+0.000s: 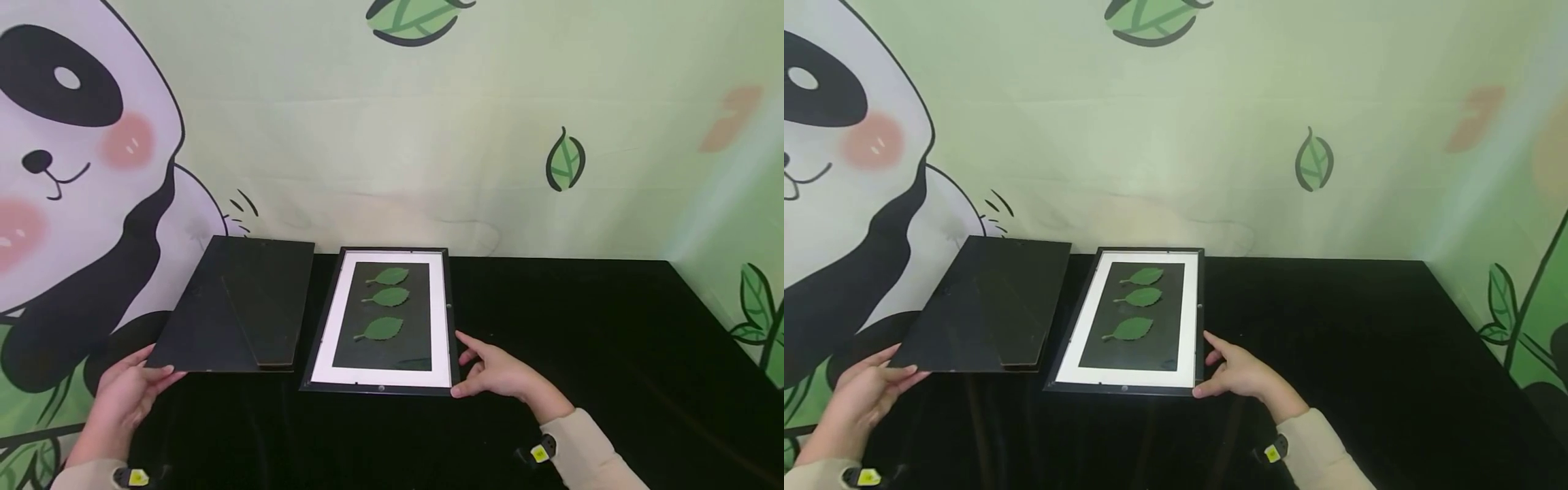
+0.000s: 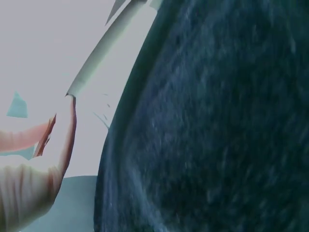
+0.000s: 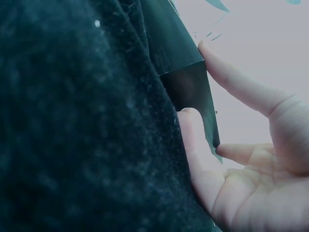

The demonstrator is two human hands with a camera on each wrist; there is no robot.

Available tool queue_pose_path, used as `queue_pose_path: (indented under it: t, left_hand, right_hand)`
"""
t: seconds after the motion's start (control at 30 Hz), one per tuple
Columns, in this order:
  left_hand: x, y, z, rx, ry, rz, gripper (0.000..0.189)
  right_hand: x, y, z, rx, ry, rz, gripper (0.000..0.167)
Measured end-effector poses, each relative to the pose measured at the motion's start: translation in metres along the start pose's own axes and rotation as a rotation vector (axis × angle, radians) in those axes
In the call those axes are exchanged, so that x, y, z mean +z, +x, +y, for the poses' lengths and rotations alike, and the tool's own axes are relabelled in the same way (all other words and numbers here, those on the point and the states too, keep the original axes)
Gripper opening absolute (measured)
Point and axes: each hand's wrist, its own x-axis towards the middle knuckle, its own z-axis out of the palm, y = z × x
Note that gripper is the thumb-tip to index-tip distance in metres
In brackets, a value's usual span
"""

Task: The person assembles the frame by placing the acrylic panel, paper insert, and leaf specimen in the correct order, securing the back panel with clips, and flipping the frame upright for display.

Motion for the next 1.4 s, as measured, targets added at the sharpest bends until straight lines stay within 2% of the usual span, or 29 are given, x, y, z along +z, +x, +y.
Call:
queue_pose_path:
  t: [0.1, 0.27, 0.47, 0.7, 0.87, 1.1, 1.4]
  left_hand:
    - [0.008, -0.005, 0.002, -0.012, -0.043, 0.001, 0.084]
    - [0.026, -0.016, 0.003, 0.016, -0.052, -0.019, 0.080]
    - [0.048, -0.029, 0.000, 0.010, -0.089, -0.033, 0.075]
    - [0.079, -0.049, -0.001, -0.002, -0.107, -0.093, 0.070]
    - [0.105, -0.063, -0.004, 0.003, -0.092, -0.130, 0.066]
    - [0.138, -0.082, -0.015, 0.023, -0.048, -0.129, 0.062]
    - [0.166, -0.096, -0.028, 0.031, -0.077, -0.120, 0.061]
  right_hand:
    - [-0.002, 0.000, 0.000, 0.009, 0.010, -0.003, 0.102]
    - [-0.006, 0.000, 0.000, 0.013, 0.028, 0.001, 0.101]
    - [-0.008, -0.004, -0.009, 0.047, -0.012, 0.086, 0.093]
    - [-0.013, -0.007, -0.023, -0.057, -0.014, 0.179, 0.076]
    - [-0.011, -0.009, -0.033, -0.130, 0.039, 0.169, 0.070]
    - [0.000, -0.009, -0.045, -0.148, 0.126, 0.121, 0.067]
    - [0.006, -0.005, -0.052, -0.192, 0.234, 0.109, 0.070]
